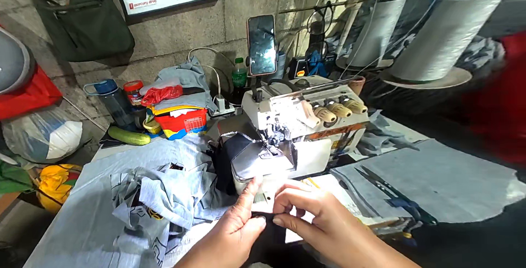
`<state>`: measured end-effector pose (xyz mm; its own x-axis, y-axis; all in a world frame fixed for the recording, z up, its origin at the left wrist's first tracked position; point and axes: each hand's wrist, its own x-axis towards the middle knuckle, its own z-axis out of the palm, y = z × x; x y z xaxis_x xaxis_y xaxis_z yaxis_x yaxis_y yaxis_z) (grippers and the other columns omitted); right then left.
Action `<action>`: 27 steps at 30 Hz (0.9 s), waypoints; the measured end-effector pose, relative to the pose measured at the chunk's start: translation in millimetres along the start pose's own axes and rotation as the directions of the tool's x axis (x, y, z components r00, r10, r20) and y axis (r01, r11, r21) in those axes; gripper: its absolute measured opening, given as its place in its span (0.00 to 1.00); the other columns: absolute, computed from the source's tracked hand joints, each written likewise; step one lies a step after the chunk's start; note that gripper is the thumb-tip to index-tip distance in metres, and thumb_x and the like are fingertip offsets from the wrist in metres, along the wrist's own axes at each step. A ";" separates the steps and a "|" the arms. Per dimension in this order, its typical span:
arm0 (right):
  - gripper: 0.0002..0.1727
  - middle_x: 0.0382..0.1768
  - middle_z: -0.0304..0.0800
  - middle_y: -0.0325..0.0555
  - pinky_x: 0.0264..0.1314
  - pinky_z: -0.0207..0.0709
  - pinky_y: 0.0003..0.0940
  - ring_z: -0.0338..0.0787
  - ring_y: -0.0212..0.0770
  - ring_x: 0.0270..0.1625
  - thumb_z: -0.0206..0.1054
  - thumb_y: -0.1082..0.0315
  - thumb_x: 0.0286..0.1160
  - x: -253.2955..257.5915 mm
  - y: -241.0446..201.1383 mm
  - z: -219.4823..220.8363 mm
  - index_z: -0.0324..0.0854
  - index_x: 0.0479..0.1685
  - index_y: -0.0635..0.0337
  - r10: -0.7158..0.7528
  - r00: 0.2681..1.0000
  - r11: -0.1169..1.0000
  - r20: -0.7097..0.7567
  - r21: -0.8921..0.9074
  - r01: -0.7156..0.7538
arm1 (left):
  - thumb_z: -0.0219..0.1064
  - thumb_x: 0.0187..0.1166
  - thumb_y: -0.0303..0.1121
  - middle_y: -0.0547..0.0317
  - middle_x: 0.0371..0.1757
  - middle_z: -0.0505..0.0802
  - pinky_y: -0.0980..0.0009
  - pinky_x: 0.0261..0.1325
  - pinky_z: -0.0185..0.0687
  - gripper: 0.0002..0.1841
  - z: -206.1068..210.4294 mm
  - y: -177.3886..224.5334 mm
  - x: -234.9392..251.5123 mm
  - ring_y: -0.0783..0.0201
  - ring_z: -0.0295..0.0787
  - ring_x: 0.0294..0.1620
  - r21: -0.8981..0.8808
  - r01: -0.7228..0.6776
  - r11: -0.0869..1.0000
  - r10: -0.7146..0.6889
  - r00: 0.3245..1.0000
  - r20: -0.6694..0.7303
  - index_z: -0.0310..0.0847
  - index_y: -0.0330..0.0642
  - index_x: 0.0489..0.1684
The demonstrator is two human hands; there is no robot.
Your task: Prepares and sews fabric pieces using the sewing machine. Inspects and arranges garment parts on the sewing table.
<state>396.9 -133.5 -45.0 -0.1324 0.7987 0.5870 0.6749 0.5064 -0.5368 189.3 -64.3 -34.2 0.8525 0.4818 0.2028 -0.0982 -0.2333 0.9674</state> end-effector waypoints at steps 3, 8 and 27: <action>0.11 0.28 0.89 0.31 0.35 0.78 0.12 0.85 0.17 0.31 0.67 0.58 0.74 4.3 10.8 -10.4 0.88 0.32 0.54 0.119 0.982 0.992 -0.149 0.045 -0.114 | 0.59 0.86 0.32 0.53 0.54 0.91 0.74 0.60 0.85 0.36 -0.6 7.0 30.9 0.75 0.90 0.51 0.032 0.157 0.987 -0.152 0.981 -0.125 0.44 0.29 0.90; 0.04 0.24 0.86 0.28 0.30 0.81 0.17 0.86 0.20 0.25 0.65 0.67 0.68 12.9 28.4 -16.8 0.84 0.35 0.54 0.551 0.786 0.828 -0.279 0.302 -0.473 | 0.66 0.83 0.43 0.52 0.28 0.91 0.53 0.43 0.85 0.20 -9.4 12.4 86.1 0.54 0.89 0.31 0.732 0.268 0.626 0.025 0.932 -0.363 0.87 0.43 0.67; 0.05 0.16 0.70 0.30 0.26 0.68 0.19 0.71 0.23 0.19 0.69 0.78 0.71 37.3 42.5 0.6 0.83 0.43 0.64 0.681 0.675 0.732 -0.284 0.302 -0.611 | 0.69 0.75 0.38 0.55 0.48 0.96 0.45 0.62 0.82 0.10 3.5 -19.7 101.7 0.49 0.90 0.64 0.922 0.136 0.363 0.375 0.884 -0.278 0.94 0.43 0.39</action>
<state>420.2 -82.0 -46.3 0.5762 0.7917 0.2031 0.3555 -0.0190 -0.9345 279.8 -13.6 -33.1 0.5744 0.5735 0.5840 0.5537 -0.7977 0.2388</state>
